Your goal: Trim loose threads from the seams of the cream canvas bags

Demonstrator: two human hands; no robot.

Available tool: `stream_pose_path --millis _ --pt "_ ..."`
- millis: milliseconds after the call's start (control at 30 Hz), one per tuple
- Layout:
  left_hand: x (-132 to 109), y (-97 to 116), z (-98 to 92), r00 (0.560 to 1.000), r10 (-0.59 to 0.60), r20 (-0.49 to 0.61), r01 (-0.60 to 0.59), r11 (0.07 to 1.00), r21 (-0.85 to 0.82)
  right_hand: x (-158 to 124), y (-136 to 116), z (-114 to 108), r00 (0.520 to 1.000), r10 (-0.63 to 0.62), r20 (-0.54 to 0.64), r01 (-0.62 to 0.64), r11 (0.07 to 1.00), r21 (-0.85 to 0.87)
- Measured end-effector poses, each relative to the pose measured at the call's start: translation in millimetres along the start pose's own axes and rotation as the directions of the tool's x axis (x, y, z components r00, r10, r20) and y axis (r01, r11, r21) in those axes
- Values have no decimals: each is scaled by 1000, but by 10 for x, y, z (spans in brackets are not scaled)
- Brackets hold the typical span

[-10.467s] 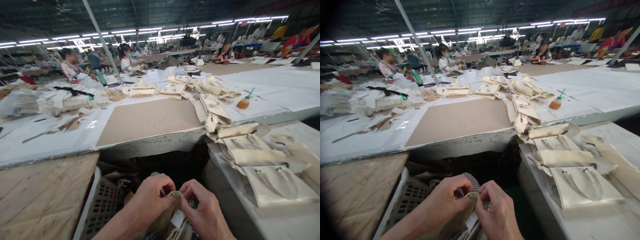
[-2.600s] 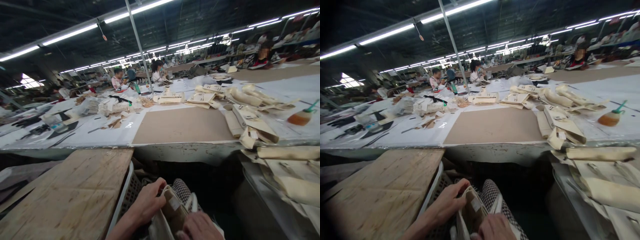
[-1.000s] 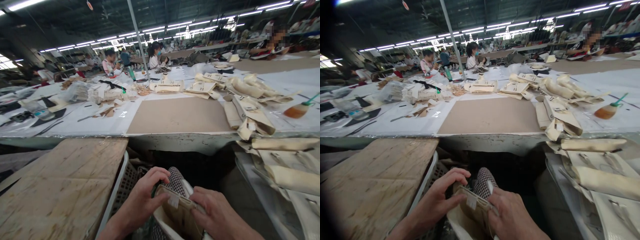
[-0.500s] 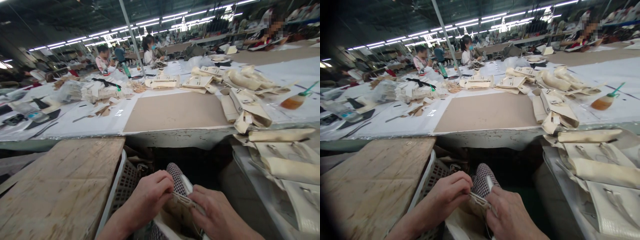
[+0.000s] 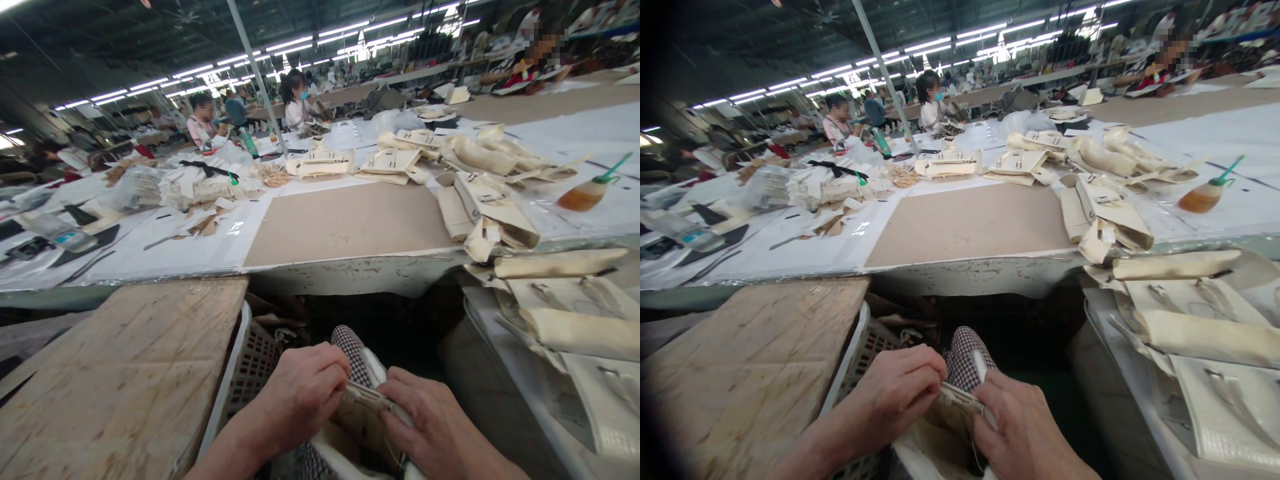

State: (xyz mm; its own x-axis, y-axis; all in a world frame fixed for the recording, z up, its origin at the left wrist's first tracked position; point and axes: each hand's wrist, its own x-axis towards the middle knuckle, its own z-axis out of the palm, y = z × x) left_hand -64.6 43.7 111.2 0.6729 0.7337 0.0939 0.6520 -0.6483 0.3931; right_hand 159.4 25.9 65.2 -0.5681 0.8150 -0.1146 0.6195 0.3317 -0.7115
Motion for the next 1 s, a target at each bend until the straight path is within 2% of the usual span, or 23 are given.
stream_pose_path --millis 100,267,467,600,733,900,1000 --pt "18 20 -24 998 -39 54 41 999 -35 -10 2 -11 999 18 -26 -18 1000 5" --pt "14 40 -16 993 -113 45 120 967 -226 -26 43 -18 997 64 -44 -60 993 101" --pt "54 74 62 939 -342 -25 314 887 -339 -27 59 -72 996 61 -67 -54 994 96" --pt "68 82 107 914 -399 -68 354 869 -346 6 58 -98 994 -13 -105 40 965 258" --pt "52 98 120 895 -442 -58 401 854 -331 15 77 -57 998 17 -56 7 918 396" --pt "33 120 117 897 -439 -48 403 858 -319 -7 46 -113 1000 2 -10 2 936 352" --pt "46 133 100 903 -427 -36 399 868 -294 10 22 -193 998 -58 38 49 977 208"
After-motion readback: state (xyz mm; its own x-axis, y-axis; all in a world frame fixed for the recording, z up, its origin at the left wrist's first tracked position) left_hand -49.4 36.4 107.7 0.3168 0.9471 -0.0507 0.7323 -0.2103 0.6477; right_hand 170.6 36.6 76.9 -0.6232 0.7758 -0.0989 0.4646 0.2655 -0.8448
